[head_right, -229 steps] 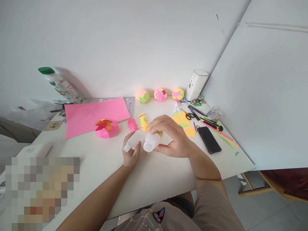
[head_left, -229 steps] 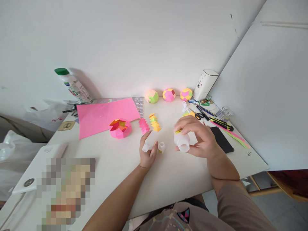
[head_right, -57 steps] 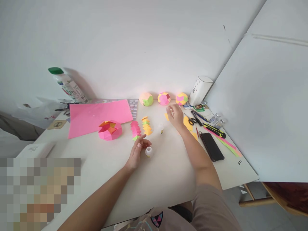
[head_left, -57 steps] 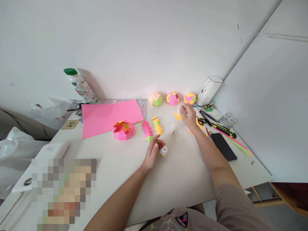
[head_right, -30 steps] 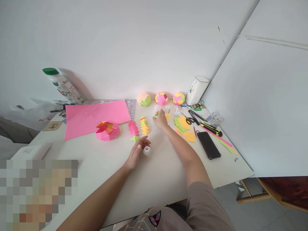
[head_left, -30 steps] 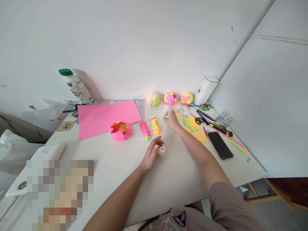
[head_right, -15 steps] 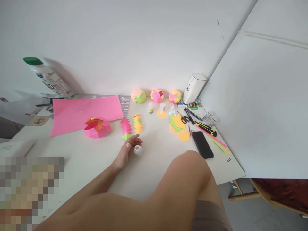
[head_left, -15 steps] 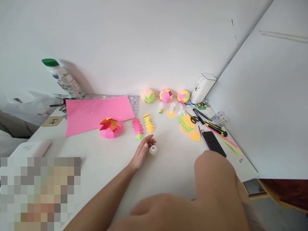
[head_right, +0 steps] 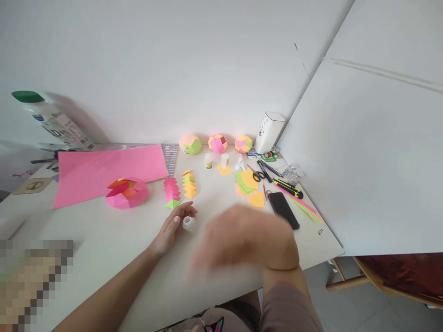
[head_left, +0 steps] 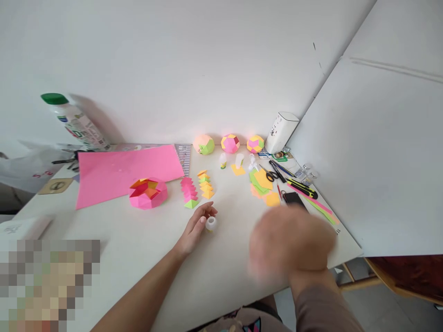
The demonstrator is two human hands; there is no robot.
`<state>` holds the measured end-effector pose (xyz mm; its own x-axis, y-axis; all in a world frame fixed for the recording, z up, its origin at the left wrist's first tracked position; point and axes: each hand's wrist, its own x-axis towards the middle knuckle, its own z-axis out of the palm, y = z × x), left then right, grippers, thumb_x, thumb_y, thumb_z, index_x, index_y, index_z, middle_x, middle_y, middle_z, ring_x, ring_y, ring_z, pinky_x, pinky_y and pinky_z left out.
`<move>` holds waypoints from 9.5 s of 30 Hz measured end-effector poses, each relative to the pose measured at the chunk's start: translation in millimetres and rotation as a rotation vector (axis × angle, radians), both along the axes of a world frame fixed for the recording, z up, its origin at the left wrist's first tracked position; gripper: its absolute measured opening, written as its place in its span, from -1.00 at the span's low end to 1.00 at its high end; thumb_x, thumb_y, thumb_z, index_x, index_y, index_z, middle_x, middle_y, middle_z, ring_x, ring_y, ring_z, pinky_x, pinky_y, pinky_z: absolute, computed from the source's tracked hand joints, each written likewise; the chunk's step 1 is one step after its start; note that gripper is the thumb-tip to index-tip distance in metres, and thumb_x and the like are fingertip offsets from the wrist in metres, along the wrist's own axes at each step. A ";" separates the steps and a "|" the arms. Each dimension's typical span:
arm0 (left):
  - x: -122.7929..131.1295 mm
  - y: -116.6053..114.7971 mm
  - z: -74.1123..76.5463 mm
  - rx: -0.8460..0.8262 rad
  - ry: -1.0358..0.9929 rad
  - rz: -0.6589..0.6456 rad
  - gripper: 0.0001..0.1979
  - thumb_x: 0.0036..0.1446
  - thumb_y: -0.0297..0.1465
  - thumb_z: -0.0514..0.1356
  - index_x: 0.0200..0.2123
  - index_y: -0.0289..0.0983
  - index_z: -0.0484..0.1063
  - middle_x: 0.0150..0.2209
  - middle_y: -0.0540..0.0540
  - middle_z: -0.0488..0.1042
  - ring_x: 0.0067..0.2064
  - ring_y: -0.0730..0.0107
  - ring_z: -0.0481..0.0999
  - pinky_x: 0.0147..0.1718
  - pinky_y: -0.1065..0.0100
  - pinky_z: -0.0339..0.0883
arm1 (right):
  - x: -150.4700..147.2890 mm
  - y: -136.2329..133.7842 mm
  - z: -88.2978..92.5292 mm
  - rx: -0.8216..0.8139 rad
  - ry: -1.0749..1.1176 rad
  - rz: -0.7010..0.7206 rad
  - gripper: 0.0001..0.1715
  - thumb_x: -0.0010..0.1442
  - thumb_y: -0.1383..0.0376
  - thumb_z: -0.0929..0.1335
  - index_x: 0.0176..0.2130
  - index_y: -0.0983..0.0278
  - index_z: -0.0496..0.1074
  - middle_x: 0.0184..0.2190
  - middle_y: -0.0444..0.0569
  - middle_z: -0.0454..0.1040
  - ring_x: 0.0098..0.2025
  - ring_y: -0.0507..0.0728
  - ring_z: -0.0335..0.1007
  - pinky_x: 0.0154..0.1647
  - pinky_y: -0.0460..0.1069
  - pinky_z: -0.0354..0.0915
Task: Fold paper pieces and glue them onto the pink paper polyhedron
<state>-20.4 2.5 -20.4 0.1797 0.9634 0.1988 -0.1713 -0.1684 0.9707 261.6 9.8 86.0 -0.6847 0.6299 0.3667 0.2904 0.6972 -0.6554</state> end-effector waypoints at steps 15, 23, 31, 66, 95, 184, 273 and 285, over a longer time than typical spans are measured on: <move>-1.6 1.1 5.2 -0.045 0.045 -0.034 -0.48 0.23 -0.04 -0.03 0.12 -0.23 0.26 -0.11 -0.19 0.39 -0.07 0.19 0.35 -0.04 0.16 0.20 | -2.3 198.8 -54.5 -0.050 -0.453 -1.064 -0.85 0.08 0.32 0.35 -0.39 0.31 0.54 -0.29 0.08 0.53 -0.18 0.19 0.39 -0.19 -0.03 0.24; -1.7 0.5 5.3 -0.049 0.087 -0.047 -0.50 0.24 -0.05 -0.02 0.12 -0.22 0.27 -0.10 -0.18 0.39 -0.06 0.19 0.35 -0.02 0.16 0.18 | -4.5 150.2 -17.6 0.159 -0.041 -0.945 -0.81 0.11 0.24 0.34 -0.32 0.29 0.51 -0.34 -0.01 0.51 -0.32 0.12 0.39 -0.25 0.00 0.32; -2.6 -1.0 3.6 -0.074 0.112 -0.067 -0.49 0.24 -0.06 -0.02 0.13 -0.22 0.24 -0.08 -0.19 0.37 -0.02 0.16 0.34 -0.01 0.17 0.18 | -46.0 57.1 43.9 0.157 0.214 -0.661 -0.96 0.01 0.36 0.37 -0.42 0.24 0.40 -0.47 -0.13 0.44 -0.48 0.02 0.34 -0.43 -0.07 0.33; -3.7 1.5 4.2 -0.104 0.073 -0.065 -0.52 0.23 -0.07 -0.01 0.09 -0.21 0.30 -0.13 -0.18 0.40 -0.07 0.18 0.36 -0.07 0.18 0.25 | -2.9 244.5 -32.0 -0.086 -0.629 -0.755 -0.78 -0.09 0.58 0.37 -0.41 0.36 0.55 -0.25 0.12 0.53 -0.20 0.20 0.42 -0.18 -0.02 0.25; -2.2 0.1 9.8 -0.092 0.136 -0.042 -0.49 0.20 -0.04 0.03 0.06 -0.25 0.33 -0.14 -0.18 0.44 -0.05 0.17 0.37 -0.07 0.20 0.24 | -59.7 16.5 61.2 0.025 0.210 -0.156 -0.96 0.23 0.29 0.31 -0.26 0.20 0.35 -0.35 -0.06 0.42 -0.31 0.07 0.33 -0.23 0.02 0.33; 0.1 3.9 24.4 0.017 0.249 -0.196 -0.82 0.02 -0.40 0.21 -0.26 -0.29 0.39 -0.31 -0.06 0.41 -0.28 0.35 0.38 -0.33 0.33 0.31 | -112.8 23.8 -2.8 0.145 -0.331 0.107 -0.24 0.17 0.50 0.26 0.28 0.18 0.00 -0.12 0.07 0.44 -0.04 0.21 0.35 -0.09 0.18 0.38; 3.5 -9.4 33.3 -0.364 -0.089 -0.488 -0.77 -0.09 -0.29 0.23 -0.53 -0.32 0.28 -0.64 0.06 0.28 -0.64 0.58 0.21 -0.58 0.42 0.00 | -108.2 38.4 -14.0 -0.504 -0.105 0.218 0.01 -0.02 0.03 0.47 0.28 0.19 0.05 0.22 0.16 0.16 0.23 0.27 0.11 0.14 0.18 0.17; 21.1 -19.6 39.3 -0.326 0.223 -0.258 -0.88 -0.22 -0.50 0.17 -0.56 -0.27 0.24 -0.61 0.08 0.23 -0.52 0.49 0.26 -0.55 0.41 0.13 | -130.9 16.5 -29.9 -0.749 0.214 0.257 -0.51 0.23 0.02 0.29 -0.53 0.28 0.47 -0.17 0.08 0.57 0.16 0.20 0.29 0.18 0.14 0.16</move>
<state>0.7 -17.1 18.8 0.4254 0.8875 -0.1770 0.0511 0.1717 0.9838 130.7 26.3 56.1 -0.8040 0.5925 0.0500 -0.0030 0.0801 -0.9968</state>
